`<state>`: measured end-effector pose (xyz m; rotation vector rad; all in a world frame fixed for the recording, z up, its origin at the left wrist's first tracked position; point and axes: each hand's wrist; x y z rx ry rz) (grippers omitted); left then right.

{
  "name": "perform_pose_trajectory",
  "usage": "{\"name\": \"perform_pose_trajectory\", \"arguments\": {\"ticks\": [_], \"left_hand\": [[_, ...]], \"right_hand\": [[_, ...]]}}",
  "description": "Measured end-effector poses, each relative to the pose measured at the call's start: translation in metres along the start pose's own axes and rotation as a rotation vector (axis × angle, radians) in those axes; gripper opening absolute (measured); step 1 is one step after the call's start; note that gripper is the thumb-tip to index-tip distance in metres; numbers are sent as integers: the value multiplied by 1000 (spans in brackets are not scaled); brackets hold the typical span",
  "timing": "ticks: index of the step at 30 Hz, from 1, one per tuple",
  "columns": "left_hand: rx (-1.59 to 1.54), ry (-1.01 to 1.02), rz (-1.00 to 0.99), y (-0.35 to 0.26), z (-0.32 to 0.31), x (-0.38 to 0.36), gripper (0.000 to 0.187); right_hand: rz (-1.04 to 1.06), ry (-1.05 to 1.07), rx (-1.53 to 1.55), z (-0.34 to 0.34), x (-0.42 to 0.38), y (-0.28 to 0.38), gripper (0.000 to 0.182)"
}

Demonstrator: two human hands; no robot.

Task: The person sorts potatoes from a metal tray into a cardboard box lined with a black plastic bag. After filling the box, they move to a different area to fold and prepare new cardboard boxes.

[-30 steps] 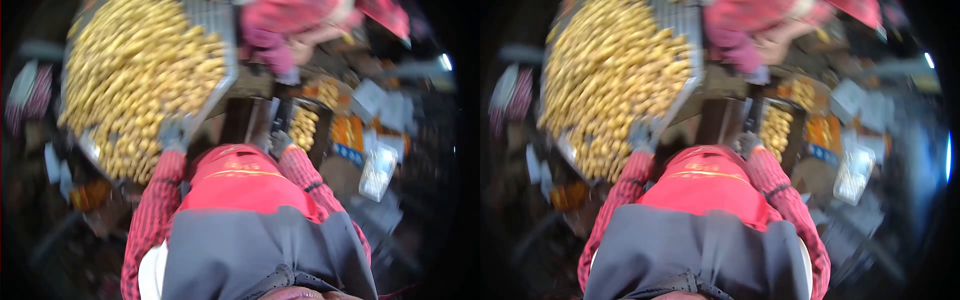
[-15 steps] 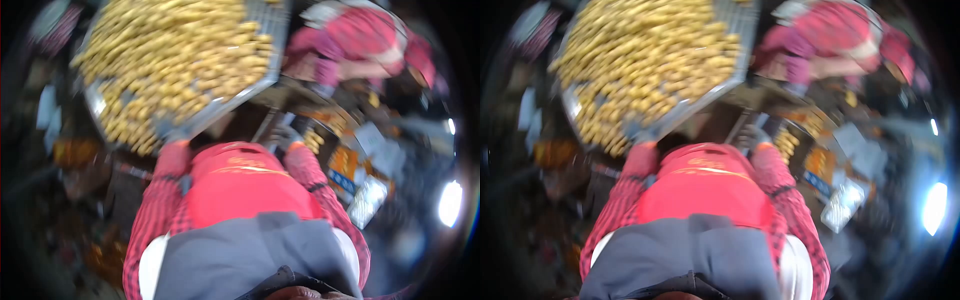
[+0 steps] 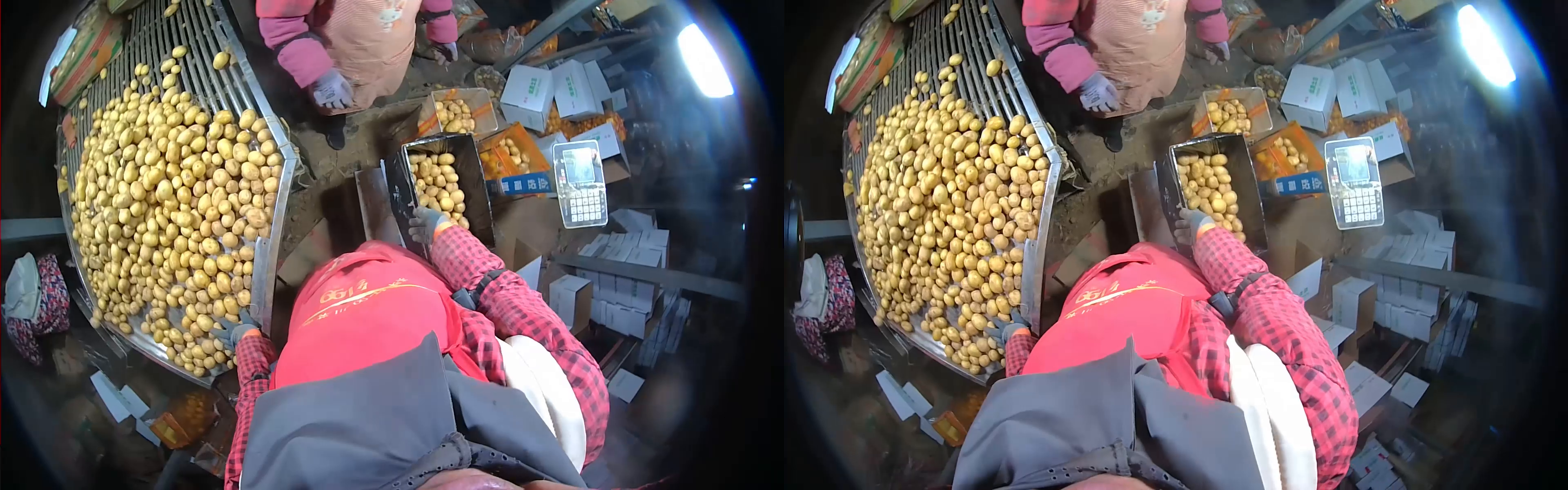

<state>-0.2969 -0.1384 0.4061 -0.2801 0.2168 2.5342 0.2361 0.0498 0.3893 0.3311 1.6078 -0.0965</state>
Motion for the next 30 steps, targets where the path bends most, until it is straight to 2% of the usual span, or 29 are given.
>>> {"name": "perform_pose_trajectory", "arguments": {"ticks": [2, 4, 6, 9, 10, 12, 13, 15, 16, 17, 18, 20, 21, 23, 24, 26, 28, 30], "left_hand": [[-24, 42, 32, -4, 9, -7, 87], [-52, -2, 12, -7, 18, -26, 81], [-187, -119, -34, -5, 15, -35, 75], [-184, -223, -62, 6, -18, -28, 72], [-154, -283, -65, 13, -26, -25, 71], [-323, -276, -68, -12, 24, -46, 72], [-201, -341, -137, 23, -50, -14, 80], [-1036, -461, -44, 42, -117, 15, 78], [-776, -461, -100, 28, -72, -6, 75], [-512, -476, -139, 7, -15, -30, 72], [-337, -388, -112, 11, -12, -32, 72], [-314, -360, -83, 12, -13, -33, 73], [-316, -358, -53, 12, -7, -35, 73], [-319, -357, -179, 17, 6, -36, 73], [-329, -350, -155, 26, 0, -30, 73], [-401, -380, -358, 51, -15, -23, 70], [-500, -405, -333, 81, -23, -16, 63], [-589, -286, -468, 107, -28, -10, 55]], "right_hand": [[-50, -30, 48, 21, 22, -13, 30], [-75, 6, 42, 27, 26, -23, 29], [-55, -133, 6, 27, 27, -31, 30], [-61, -124, -46, 26, 25, -32, 30], [-67, -109, -81, 22, 27, -31, 31], [-164, 162, -113, 43, 57, -24, 25], [-143, 132, -76, 23, 23, -20, 21], [-274, 112, 120, 34, 49, -15, 18], [-173, 258, 18, 44, 68, -18, 19], [-229, 405, -40, 53, 78, -8, 18], [-145, 63, -127, 15, 44, -7, 19], [-112, -102, -305, -17, 32, 4, 25], [-114, -102, -335, -36, 21, 9, 25], [-37, -56, -459, -84, 4, 13, 30], [-36, -64, -484, -102, 5, 19, 30], [-14, 123, -550, -142, 1, 28, 29], [-15, 209, -562, -183, -1, 33, 24], [-98, 281, -789, -214, 9, 42, 34]]}}
Point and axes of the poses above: each hand's wrist, its own x-axis towards the middle knuckle, its own z-axis out of the back of the hand, y = z × x, and after that the axes turned 12 degrees about -z, right-handed
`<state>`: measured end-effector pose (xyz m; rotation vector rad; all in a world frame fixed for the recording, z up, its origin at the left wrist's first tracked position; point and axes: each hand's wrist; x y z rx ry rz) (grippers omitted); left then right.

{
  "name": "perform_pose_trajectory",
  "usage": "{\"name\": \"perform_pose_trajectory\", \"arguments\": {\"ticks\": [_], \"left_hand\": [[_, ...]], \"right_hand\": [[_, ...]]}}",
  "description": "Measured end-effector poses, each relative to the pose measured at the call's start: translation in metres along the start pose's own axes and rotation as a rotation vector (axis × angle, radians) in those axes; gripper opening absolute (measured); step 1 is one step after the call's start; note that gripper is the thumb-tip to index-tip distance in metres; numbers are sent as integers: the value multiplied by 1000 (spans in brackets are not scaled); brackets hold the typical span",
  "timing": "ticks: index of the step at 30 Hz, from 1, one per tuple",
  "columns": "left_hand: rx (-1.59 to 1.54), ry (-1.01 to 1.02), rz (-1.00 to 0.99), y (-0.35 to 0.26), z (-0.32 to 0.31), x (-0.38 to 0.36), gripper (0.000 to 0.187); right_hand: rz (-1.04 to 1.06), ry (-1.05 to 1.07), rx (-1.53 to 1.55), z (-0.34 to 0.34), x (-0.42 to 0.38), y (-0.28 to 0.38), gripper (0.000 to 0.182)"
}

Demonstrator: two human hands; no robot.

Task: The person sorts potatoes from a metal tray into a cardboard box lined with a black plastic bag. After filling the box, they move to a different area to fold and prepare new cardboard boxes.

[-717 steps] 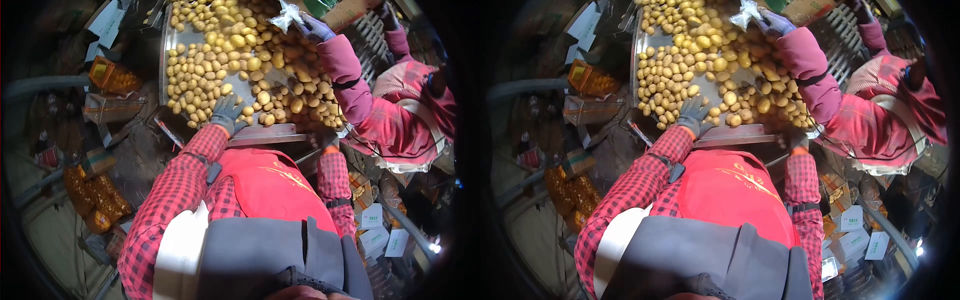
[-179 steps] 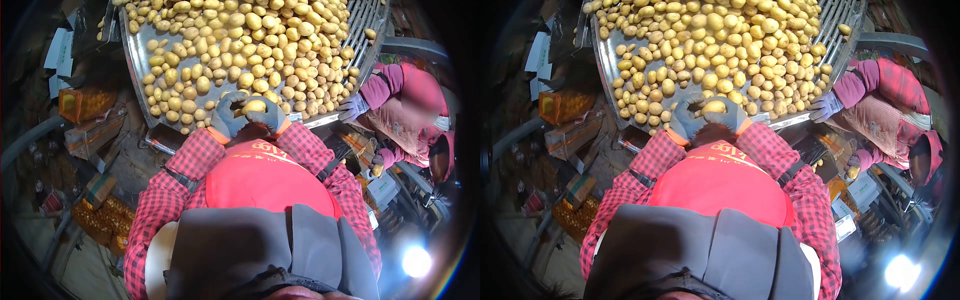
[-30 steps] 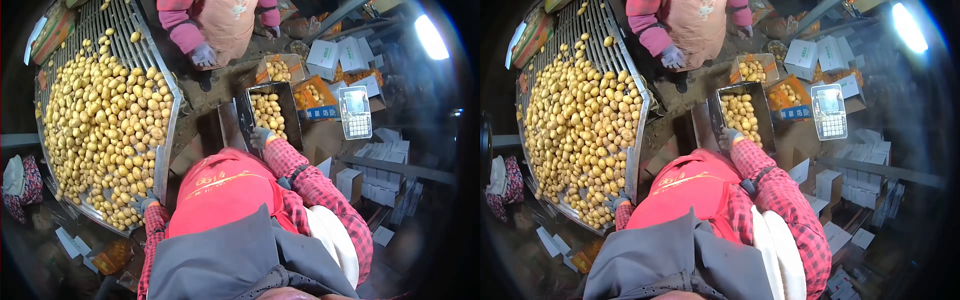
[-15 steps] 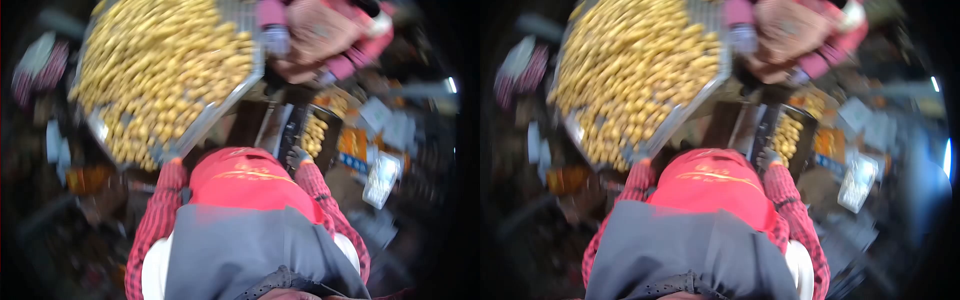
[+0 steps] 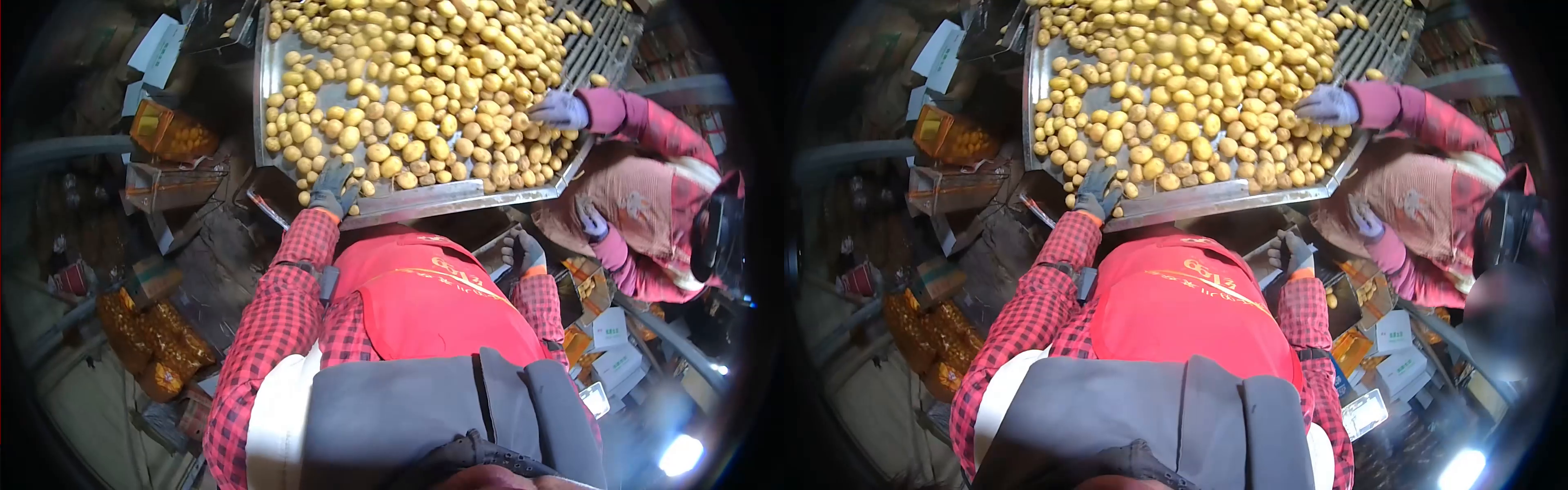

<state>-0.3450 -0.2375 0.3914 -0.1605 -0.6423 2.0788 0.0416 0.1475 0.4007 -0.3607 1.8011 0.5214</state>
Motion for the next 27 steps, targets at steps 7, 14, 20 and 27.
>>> {"name": "perform_pose_trajectory", "arguments": {"ticks": [7, 14, 20, 27], "left_hand": [[88, -167, 88, -3, 29, 75, 33], [-9, 316, 329, -9, 10, 151, 31], [-111, 192, -95, -73, 74, 138, 54], [451, 357, 343, 47, 75, 90, 77]], "right_hand": [[170, -38, -300, -170, -82, 44, 36], [500, 145, -598, -250, -16, 63, 49], [4, 369, -26, -309, -34, 63, 37], [801, 298, -558, -265, -8, 74, 29]]}}
Point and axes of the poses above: each hand's wrist, its own x-axis towards the middle knuckle, its own z-axis out of the back of the hand, y = z × x, and after that the axes turned 12 degrees about -z, right-handed
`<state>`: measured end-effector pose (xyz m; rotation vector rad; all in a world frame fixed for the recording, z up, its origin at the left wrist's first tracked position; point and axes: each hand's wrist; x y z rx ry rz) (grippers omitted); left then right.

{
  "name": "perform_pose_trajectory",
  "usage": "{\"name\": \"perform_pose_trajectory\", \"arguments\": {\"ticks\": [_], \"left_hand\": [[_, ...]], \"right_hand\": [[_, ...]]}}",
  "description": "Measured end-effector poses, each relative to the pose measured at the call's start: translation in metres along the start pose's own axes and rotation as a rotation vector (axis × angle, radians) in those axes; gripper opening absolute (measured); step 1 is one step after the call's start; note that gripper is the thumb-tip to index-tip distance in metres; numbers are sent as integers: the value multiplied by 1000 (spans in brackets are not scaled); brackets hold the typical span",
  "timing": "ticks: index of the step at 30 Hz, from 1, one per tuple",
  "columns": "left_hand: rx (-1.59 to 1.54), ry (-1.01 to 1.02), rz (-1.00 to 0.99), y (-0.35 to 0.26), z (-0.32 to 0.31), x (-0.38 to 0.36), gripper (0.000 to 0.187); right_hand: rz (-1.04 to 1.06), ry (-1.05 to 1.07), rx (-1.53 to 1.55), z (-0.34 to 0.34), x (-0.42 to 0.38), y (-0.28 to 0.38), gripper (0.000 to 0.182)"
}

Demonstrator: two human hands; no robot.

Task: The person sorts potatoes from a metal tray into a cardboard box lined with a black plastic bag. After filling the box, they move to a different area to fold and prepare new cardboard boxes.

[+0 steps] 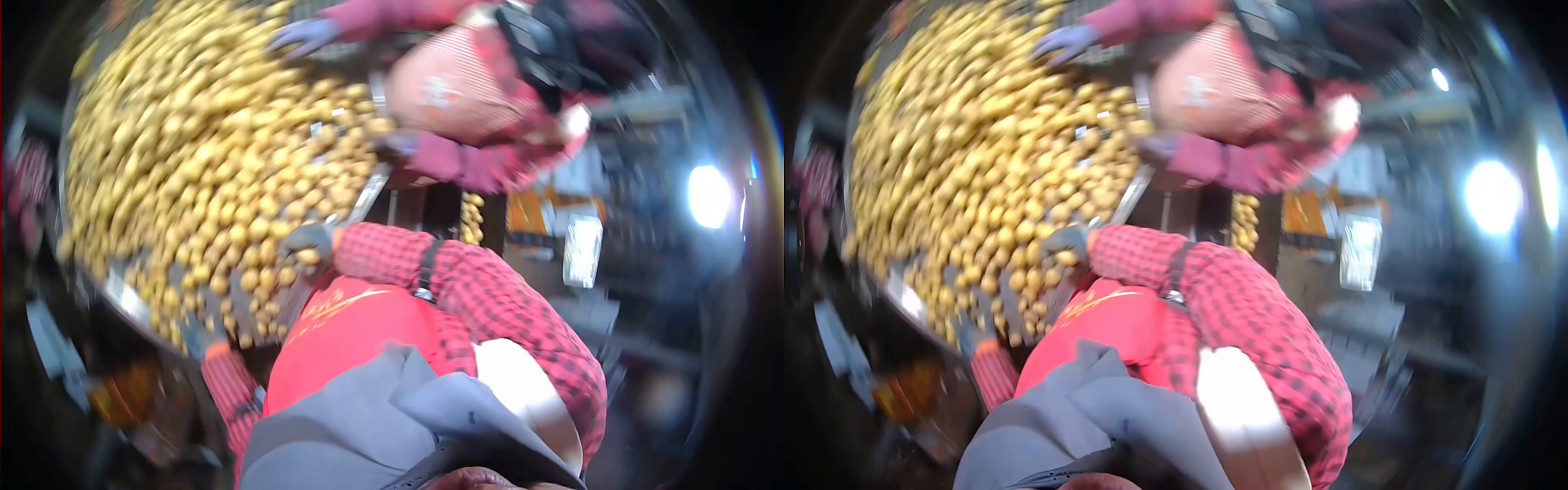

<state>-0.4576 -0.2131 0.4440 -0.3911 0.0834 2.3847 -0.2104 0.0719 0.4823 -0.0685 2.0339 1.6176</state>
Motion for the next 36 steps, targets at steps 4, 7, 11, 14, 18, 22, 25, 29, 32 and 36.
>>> {"name": "perform_pose_trajectory", "arguments": {"ticks": [4, 7, 11, 14, 18, 22, 25, 29, 32, 36], "left_hand": [[-42, -44, -135, 4, -11, 3, 80], [-156, -197, -183, 18, -47, 14, 76], [-126, -203, -120, 12, -57, 15, 67], [-18, -222, -113, 36, -84, 27, 64], [-857, -244, 85, 47, -91, 64, 61], [-1387, -56, -186, -46, -6, 41, 51], [-1083, -154, -697, -142, 41, 23, 52], [-928, -68, -1029, -283, 82, -45, 51], [-643, -125, -1331, -337, 95, -76, 43], [-528, -88, -1539, -377, 93, -101, 55]], "right_hand": [[-425, -178, 656, -1, -15, 11, 33], [-421, -190, 714, 6, -19, -4, 33], [-479, -241, 629, 8, -31, -15, 33], [-491, -231, 551, 14, -38, -24, 31], [-179, -77, 307, 27, -51, -45, 25], [431, -26, -117, 35, -57, -75, 38], [23, 77, 427, 19, -100, -23, 41], [-339, 243, 881, 23, -138, 5, 66], [21, 194, 1049, 32, -168, -6, 62], [81, 281, 1132, 58, -206, -48, 61]]}}
Point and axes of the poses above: each hand's wrist, its own x-axis towards the middle knuckle, its own z-axis out of the back of the hand, y = z × x, and after that the axes turned 12 degrees about -z, right-handed
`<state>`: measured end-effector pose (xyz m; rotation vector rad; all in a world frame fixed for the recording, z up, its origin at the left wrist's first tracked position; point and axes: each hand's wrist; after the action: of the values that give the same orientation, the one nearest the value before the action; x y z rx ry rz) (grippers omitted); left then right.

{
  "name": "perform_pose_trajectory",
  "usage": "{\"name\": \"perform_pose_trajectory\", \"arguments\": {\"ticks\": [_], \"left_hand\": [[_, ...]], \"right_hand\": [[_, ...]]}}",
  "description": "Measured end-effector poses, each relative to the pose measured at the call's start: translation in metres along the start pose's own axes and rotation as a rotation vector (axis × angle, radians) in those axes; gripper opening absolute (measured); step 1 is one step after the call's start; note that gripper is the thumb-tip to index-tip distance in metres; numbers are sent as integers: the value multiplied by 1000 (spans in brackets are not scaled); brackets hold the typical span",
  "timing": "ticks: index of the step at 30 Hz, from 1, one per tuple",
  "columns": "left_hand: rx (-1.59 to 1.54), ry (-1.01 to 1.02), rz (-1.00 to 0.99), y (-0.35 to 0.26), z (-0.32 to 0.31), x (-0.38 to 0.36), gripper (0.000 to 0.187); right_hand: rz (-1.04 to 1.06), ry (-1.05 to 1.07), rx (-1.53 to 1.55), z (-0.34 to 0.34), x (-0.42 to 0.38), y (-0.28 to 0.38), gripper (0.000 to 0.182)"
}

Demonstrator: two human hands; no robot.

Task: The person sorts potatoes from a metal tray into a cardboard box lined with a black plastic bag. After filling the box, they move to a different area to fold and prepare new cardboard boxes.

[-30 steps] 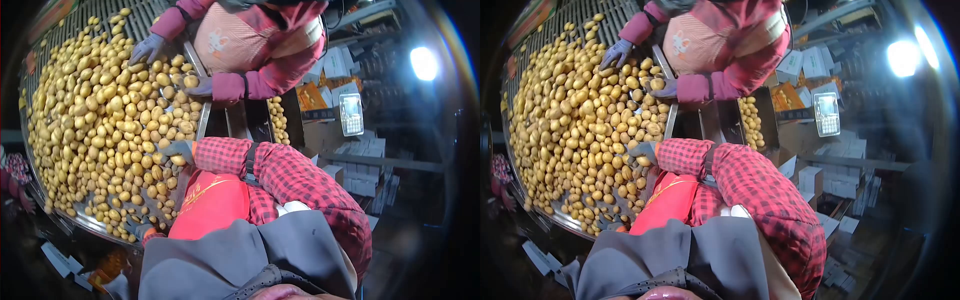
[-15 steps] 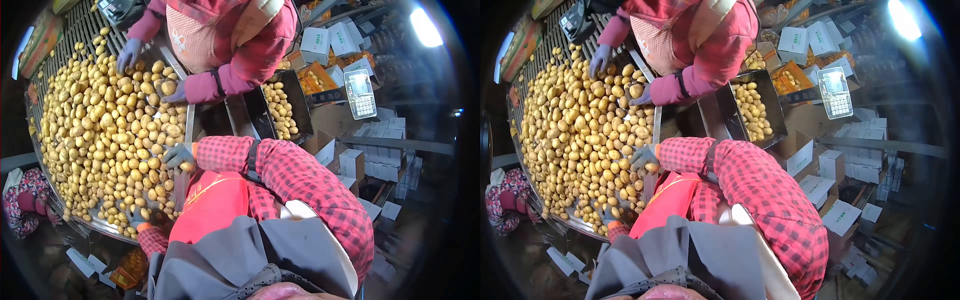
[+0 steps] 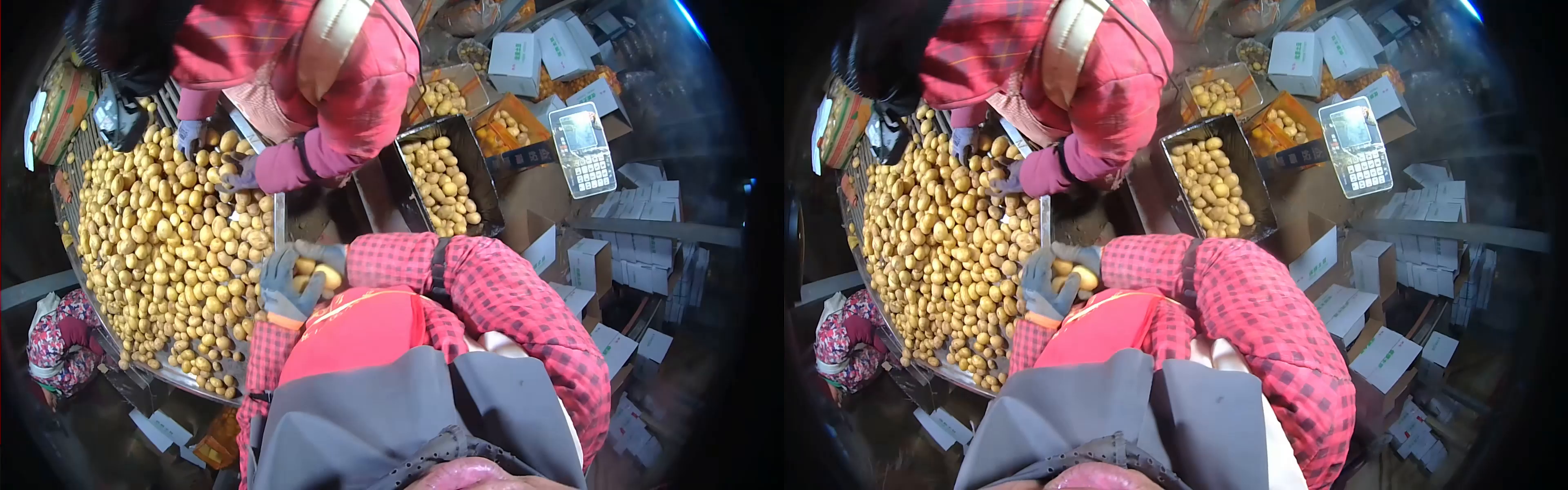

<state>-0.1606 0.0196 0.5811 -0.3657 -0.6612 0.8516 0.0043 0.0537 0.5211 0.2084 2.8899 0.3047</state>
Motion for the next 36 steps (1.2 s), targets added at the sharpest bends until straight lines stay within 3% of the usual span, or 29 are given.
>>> {"name": "perform_pose_trajectory", "arguments": {"ticks": [1, 3, 5, 7, 9, 10, 13, 15, 23, 26, 27, 32, 33, 35, 36], "left_hand": [[-2, -27, -38, 6, -15, -5, 63], [9, -18, 48, 5, -27, 1, 66], [66, -24, 168, 16, -44, -1, 68], [122, -18, 286, 30, -59, -12, 70], [494, 182, 552, 47, -71, -26, 72], [483, 270, 654, 60, -75, -40, 81], [631, 407, 555, 81, -80, -74, 92], [612, 453, 584, 85, -82, -74, 98], [620, 368, 517, 97, -86, -89, 96], [612, 393, 544, 91, -83, -81, 97], [615, 399, 545, 94, -84, -84, 97], [640, 350, 504, 99, -89, -91, 96], [635, 358, 505, 99, -89, -92, 96], [661, 371, 530, 97, -90, -90, 97], [658, 378, 559, 95, -90, -87, 96]], "right_hand": [[17, 172, 7, 13, -9, 1, 60], [-24, -276, 51, 20, -32, 13, 60], [91, -416, 279, 7, -64, 30, 61], [223, -393, 86, 47, -99, 28, 62], [243, -577, 169, 60, -139, 29, 64], [261, -671, 233, 77, -155, 22, 66], [340, -922, 398, 105, -205, -9, 70], [378, -974, 513, 138, -232, -43, 70], [372, -890, 548, 203, -285, -81, 52], [393, -1061, 693, 204, -282, -72, 49], [377, -945, 641, 212, -289, -75, 49], [209, -1064, 612, 212, -306, -78, 54], [204, -1176, 588, 213, -310, -82, 56], [251, -1082, 541, 217, -332, -90, 55], [393, -1082, 528, 219, -338, -95, 52]]}}
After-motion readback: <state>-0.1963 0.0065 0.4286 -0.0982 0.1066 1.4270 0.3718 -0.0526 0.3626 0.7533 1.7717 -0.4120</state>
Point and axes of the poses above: each hand's wrist, its own x-axis towards the middle knuckle, its own z-axis out of the back of the hand, y = z × x, and after that the axes turned 12 degrees about -z, right-handed
